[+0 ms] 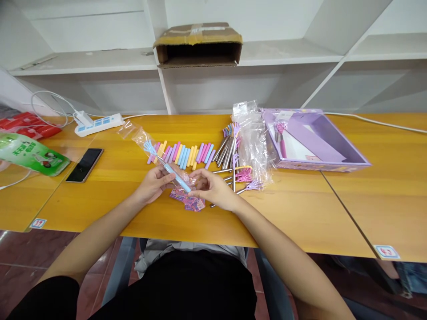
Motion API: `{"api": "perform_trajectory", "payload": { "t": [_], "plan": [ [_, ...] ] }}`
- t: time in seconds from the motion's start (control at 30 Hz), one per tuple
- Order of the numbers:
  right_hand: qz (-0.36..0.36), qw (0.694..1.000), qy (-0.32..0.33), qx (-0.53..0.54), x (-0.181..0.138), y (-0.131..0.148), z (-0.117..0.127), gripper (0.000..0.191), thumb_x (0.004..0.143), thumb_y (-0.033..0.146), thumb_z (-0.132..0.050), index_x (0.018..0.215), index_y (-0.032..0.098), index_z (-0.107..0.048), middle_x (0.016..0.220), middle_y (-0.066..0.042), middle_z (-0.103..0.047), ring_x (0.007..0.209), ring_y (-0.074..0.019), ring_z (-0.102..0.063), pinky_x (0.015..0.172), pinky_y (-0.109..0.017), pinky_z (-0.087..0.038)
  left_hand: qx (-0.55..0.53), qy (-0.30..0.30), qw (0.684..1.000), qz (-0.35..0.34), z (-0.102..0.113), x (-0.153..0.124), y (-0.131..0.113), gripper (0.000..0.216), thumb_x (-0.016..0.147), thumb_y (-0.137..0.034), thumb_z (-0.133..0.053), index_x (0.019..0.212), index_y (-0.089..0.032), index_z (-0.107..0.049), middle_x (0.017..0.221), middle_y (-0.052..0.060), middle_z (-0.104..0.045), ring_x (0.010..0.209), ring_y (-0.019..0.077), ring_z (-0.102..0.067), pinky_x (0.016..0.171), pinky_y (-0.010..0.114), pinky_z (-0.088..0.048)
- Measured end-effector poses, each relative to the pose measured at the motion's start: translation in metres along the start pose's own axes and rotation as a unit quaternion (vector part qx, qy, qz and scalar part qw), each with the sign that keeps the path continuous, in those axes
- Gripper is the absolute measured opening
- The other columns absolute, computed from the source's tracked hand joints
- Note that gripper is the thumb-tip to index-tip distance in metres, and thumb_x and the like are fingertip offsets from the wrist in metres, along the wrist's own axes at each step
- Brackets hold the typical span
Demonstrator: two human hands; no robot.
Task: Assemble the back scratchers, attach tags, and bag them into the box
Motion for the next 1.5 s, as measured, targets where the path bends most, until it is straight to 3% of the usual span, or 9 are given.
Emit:
{"api": "perform_trajectory", "payload": {
  "t": [0.1, 0.27, 0.43, 0.53, 0.73, 0.93, 1.1, 1.27, 1.5],
  "plan": [
    [0.009, 1.000, -0.005, -0.027, 0.000, -0.005, -0.001, 0.057, 0.080, 0.045, -0.096, 0.123, 0.024, -0.065, 0.103, 0.000, -0.069, 0.078, -0.0134, -0.064, 0.071, -0.029, -0.057, 0.037, 0.054, 0.998, 0.013, -0.006, -0.004, 0.007, 0.047, 0.075, -0.045, -0.101, 0.104, -0.016, -0.078, 0.105, 0.012, -0.083, 0.088, 0.0251, -0.081, 0.073, 0.033, -0.067],
    [-0.004, 0.998, 0.028, -0.055, -0.002, -0.003, -0.005, 0.059, 0.087, 0.047, -0.090, 0.133, 0.024, -0.062, 0.089, 0.003, -0.068, 0.071, -0.0144, -0.062, 0.065, -0.028, -0.052, 0.072, 0.109, 0.990, 0.047, -0.011, -0.008, 0.012, 0.048, 0.079, -0.045, -0.097, 0.115, -0.019, -0.078, 0.104, 0.010, -0.083, 0.085, 0.0247, -0.080, 0.073, 0.035, -0.067],
    [0.045, 0.996, 0.008, -0.073, -0.004, 0.003, -0.006, 0.060, 0.087, 0.048, -0.092, 0.133, 0.025, -0.061, 0.104, 0.000, -0.066, 0.073, -0.0129, -0.060, 0.066, -0.028, -0.051, 0.106, 0.080, 0.991, -0.015, -0.003, -0.003, 0.004, 0.046, 0.076, -0.047, -0.099, 0.103, -0.016, -0.077, 0.100, 0.008, -0.081, 0.092, 0.0228, -0.076, 0.085, 0.034, -0.061],
    [0.070, 0.995, -0.004, -0.066, -0.006, 0.006, -0.005, 0.068, 0.080, 0.049, -0.099, 0.130, 0.028, -0.057, 0.098, 0.002, -0.061, 0.069, -0.0129, -0.059, 0.063, -0.029, -0.052, 0.106, 0.052, 0.993, -0.023, 0.004, 0.000, 0.001, 0.049, 0.076, -0.049, -0.099, 0.100, -0.014, -0.074, 0.096, 0.005, -0.077, 0.088, 0.0191, -0.071, 0.085, 0.031, -0.056],
    [0.187, 0.967, -0.001, -0.171, -0.008, 0.018, -0.001, 0.047, 0.083, 0.045, -0.098, 0.116, 0.028, -0.070, 0.114, -0.006, -0.058, 0.081, -0.0172, -0.061, 0.071, -0.036, -0.060, 0.061, 0.045, 0.997, 0.007, 0.004, -0.002, -0.004, 0.048, 0.083, -0.049, -0.095, 0.108, -0.015, -0.072, 0.101, 0.006, -0.075, 0.086, 0.0176, -0.070, 0.079, 0.030, -0.056],
    [0.253, 0.943, -0.006, -0.217, -0.009, 0.024, -0.004, 0.010, 0.101, 0.032, -0.081, 0.110, 0.030, -0.083, 0.110, -0.006, -0.056, 0.092, -0.0197, -0.061, 0.072, -0.035, -0.057, 0.122, 0.046, 0.991, -0.009, 0.005, 0.001, -0.004, 0.054, 0.082, -0.055, -0.095, 0.108, -0.014, -0.071, 0.095, 0.004, -0.074, 0.080, 0.0169, -0.069, 0.074, 0.029, -0.056],
    [0.315, 0.917, -0.018, -0.244, -0.011, 0.026, -0.007, 0.012, 0.104, 0.025, -0.075, 0.111, 0.030, -0.085, 0.107, -0.006, -0.061, 0.086, -0.0173, -0.062, 0.070, -0.034, -0.052, 0.155, 0.088, 0.984, -0.004, 0.001, 0.001, 0.004, 0.057, 0.085, -0.061, -0.091, 0.111, -0.016, -0.068, 0.096, 0.005, -0.075, 0.083, 0.0195, -0.071, 0.075, 0.031, -0.057],
    [0.366, 0.878, -0.035, -0.306, -0.010, 0.027, -0.008, 0.013, 0.101, 0.023, -0.080, 0.111, 0.030, -0.083, 0.098, -0.003, -0.074, 0.092, -0.0213, -0.065, 0.082, -0.040, -0.050, 0.156, 0.142, 0.977, 0.030, -0.010, -0.003, 0.015, 0.059, 0.085, -0.066, -0.088, 0.108, -0.016, -0.068, 0.092, 0.005, -0.074, 0.077, 0.0184, -0.069, 0.072, 0.031, -0.057],
    [0.288, 0.929, -0.022, -0.231, -0.009, 0.026, -0.007, 0.018, 0.100, 0.033, -0.083, 0.116, 0.027, -0.079, 0.093, -0.003, -0.075, 0.089, -0.0208, -0.070, 0.085, -0.039, -0.056, 0.150, 0.149, 0.977, 0.039, -0.011, -0.006, 0.010, 0.053, 0.087, -0.060, -0.089, 0.107, -0.016, -0.069, 0.090, 0.004, -0.073, 0.076, 0.0177, -0.069, 0.072, 0.030, -0.056]
  ]
}}
Point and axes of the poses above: each hand's wrist, its own x-axis towards the middle knuckle, its own z-axis out of the back of the hand, y = z × x, the point moved 2 cm from there along x, towards the middle knuckle
